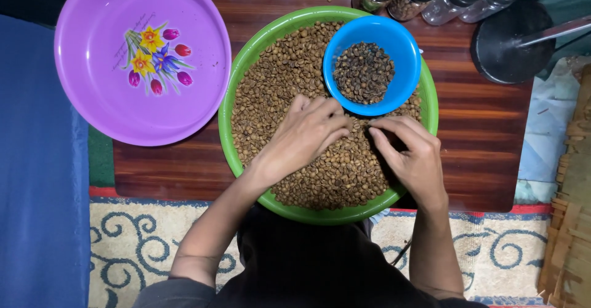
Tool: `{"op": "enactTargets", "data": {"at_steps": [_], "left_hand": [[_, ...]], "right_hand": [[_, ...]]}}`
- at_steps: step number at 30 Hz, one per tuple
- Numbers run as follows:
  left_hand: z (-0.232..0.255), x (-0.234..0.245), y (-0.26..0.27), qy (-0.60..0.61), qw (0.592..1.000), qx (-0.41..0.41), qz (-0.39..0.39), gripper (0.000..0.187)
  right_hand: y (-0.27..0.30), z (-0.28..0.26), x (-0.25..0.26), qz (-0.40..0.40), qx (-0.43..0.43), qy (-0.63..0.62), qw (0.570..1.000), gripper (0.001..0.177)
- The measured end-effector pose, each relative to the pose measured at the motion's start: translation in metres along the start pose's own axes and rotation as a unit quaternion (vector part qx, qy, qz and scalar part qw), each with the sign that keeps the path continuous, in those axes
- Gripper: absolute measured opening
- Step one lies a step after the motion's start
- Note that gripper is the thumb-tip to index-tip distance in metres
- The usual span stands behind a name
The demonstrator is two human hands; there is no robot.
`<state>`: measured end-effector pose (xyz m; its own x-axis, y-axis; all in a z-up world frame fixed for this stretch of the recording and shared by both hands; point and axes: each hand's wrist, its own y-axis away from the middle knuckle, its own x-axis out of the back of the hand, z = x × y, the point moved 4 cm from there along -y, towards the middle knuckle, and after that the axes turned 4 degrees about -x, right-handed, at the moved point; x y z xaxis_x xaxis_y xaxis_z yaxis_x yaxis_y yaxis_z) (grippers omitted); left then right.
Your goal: Sorting coffee beans by hand, picking out specific beans from a large bowl and placing them into a smaller bowl for quality control.
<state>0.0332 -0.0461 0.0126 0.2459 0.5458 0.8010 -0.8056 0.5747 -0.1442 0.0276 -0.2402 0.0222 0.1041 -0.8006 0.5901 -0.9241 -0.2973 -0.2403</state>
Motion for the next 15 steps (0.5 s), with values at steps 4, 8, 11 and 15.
{"op": "enactTargets", "data": {"at_steps": [4,8,11,15], "left_hand": [[-0.003,0.009,0.005,0.090,0.993,0.015,0.072,0.019],[-0.003,0.013,0.006,0.230,0.963,0.038,0.132,0.014],[-0.004,0.016,0.011,0.308,0.934,0.079,0.163,0.012],[-0.010,0.019,0.018,0.367,0.903,0.122,0.187,0.015]], "right_hand": [[-0.005,-0.014,-0.007,0.015,0.038,-0.035,0.999,0.013],[-0.011,-0.019,-0.016,0.038,0.089,-0.071,0.993,0.017],[-0.014,-0.022,-0.021,0.051,0.113,-0.084,0.989,0.014],[-0.013,-0.027,-0.027,0.058,0.124,-0.083,0.987,0.011]]}}
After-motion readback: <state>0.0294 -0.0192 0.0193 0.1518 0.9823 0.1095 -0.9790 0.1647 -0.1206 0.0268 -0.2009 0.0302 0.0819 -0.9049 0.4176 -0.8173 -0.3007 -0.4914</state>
